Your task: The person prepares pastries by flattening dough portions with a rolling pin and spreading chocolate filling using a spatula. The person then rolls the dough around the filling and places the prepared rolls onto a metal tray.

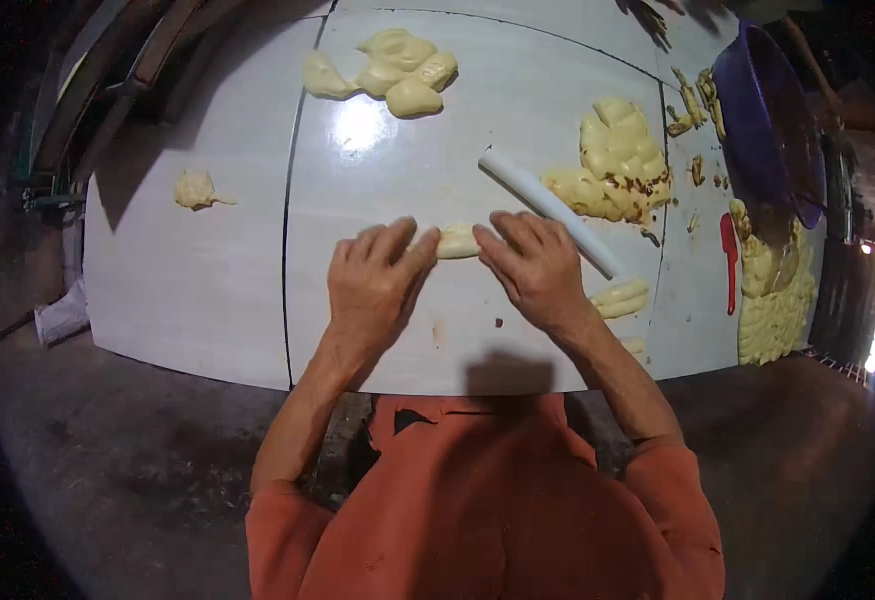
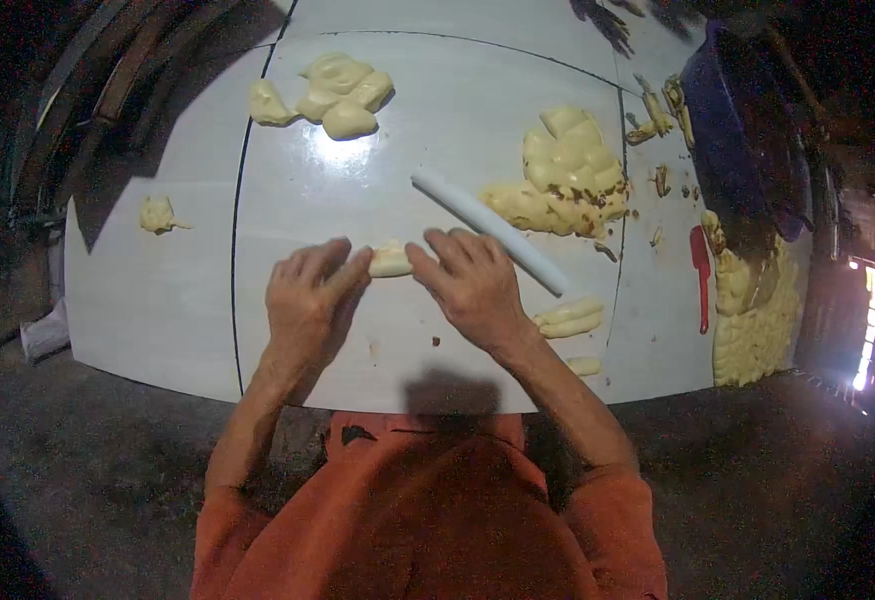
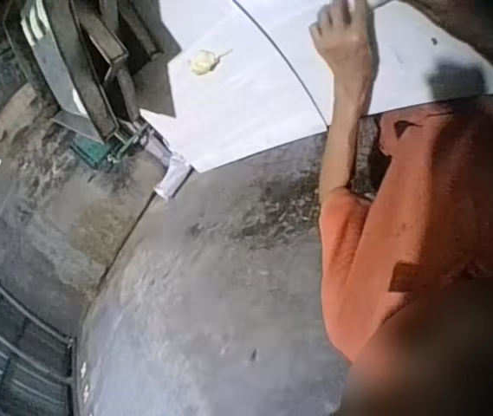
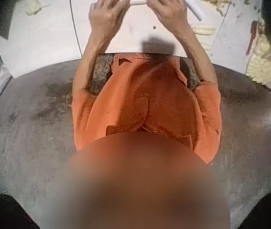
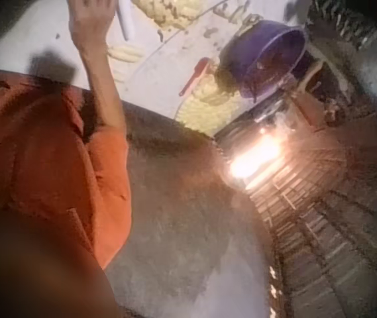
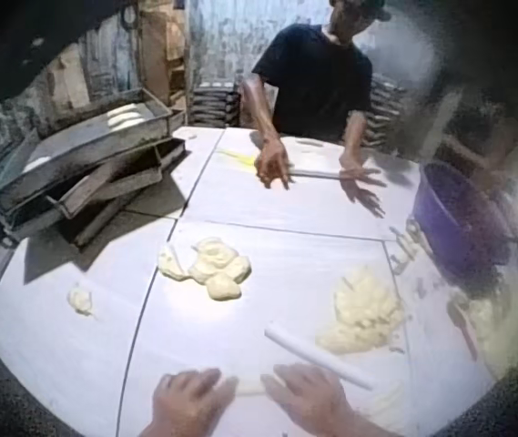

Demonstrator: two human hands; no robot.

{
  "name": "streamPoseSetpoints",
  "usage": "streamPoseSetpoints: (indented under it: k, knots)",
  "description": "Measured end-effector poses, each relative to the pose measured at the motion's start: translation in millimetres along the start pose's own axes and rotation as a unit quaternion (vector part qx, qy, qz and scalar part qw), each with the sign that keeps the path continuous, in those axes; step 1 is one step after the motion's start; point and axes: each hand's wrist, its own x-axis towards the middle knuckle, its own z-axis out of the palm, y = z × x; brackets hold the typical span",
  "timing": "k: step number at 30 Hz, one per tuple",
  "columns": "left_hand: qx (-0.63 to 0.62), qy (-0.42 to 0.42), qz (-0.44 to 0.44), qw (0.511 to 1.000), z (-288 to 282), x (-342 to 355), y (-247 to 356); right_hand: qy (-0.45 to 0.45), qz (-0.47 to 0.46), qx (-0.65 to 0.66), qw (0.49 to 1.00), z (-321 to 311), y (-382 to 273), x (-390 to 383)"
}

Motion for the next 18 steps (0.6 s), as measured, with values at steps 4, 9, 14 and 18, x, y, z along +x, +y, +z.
streamPoseSetpoints:
  k: [4, 9, 14, 18]
  knots:
    - [-0.052, -0.001, -0.007, 0.999, -5.9, 0.4, -1.1, 0.043, 0.062, 0.061, 0.995, -2.4, -3.9, 6.1]
    - [0.012, -0.008, -0.011, 1.0, 4.1, 12.7, -4.4, 0.014, 0.036, 0.039, 0.998, 6.4, 4.5, 16.5]
    - [-0.067, -0.094, -0.041, 0.992, -10.9, 19.8, -1.9, 0.017, 0.076, 0.116, 0.99, -12.6, -3.3, 22.3]
    - [-0.081, -0.052, -0.039, 0.995, -1.6, 31.0, -0.3, 0.009, 0.027, 0.071, 0.997, 0.0, 8.4, 18.7]
